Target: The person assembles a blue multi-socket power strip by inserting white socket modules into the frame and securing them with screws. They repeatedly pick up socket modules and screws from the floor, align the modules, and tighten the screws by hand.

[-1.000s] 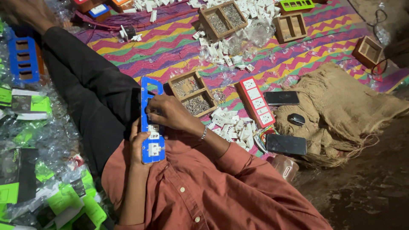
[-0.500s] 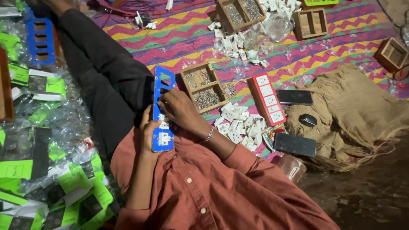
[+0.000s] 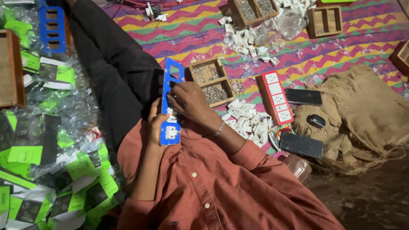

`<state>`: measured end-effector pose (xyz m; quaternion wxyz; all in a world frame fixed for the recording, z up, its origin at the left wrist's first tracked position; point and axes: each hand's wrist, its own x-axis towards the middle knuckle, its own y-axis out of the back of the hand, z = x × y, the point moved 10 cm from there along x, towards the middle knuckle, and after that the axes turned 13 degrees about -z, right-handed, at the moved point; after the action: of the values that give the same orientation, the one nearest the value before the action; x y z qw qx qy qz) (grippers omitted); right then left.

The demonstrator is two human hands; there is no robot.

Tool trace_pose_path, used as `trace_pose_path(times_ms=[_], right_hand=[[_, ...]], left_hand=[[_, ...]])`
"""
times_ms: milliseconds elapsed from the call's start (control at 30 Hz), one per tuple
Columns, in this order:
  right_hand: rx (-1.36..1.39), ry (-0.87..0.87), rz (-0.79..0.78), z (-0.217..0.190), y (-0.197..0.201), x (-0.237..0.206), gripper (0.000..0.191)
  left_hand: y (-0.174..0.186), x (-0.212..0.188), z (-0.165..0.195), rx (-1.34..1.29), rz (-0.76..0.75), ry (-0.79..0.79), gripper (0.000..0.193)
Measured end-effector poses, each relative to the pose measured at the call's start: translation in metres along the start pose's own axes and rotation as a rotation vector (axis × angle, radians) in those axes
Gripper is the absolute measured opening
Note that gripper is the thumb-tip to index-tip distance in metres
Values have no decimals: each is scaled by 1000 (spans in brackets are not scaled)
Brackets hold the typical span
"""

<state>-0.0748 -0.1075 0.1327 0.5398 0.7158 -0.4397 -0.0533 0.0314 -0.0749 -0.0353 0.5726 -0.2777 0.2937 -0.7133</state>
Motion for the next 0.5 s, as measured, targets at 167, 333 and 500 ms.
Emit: trace_pose_path(times_ms=[167, 333, 500], right_hand=[[-64, 27, 63, -11, 10, 3, 18], [5, 60, 43, -9, 10, 7, 19], [-49, 92, 45, -12, 6, 7, 20]], left_hand=[[-6, -1, 2, -18, -2, 7, 61], [-6, 2, 6, -16, -2, -34, 60], [-4, 0, 7, -1, 6, -39, 60]])
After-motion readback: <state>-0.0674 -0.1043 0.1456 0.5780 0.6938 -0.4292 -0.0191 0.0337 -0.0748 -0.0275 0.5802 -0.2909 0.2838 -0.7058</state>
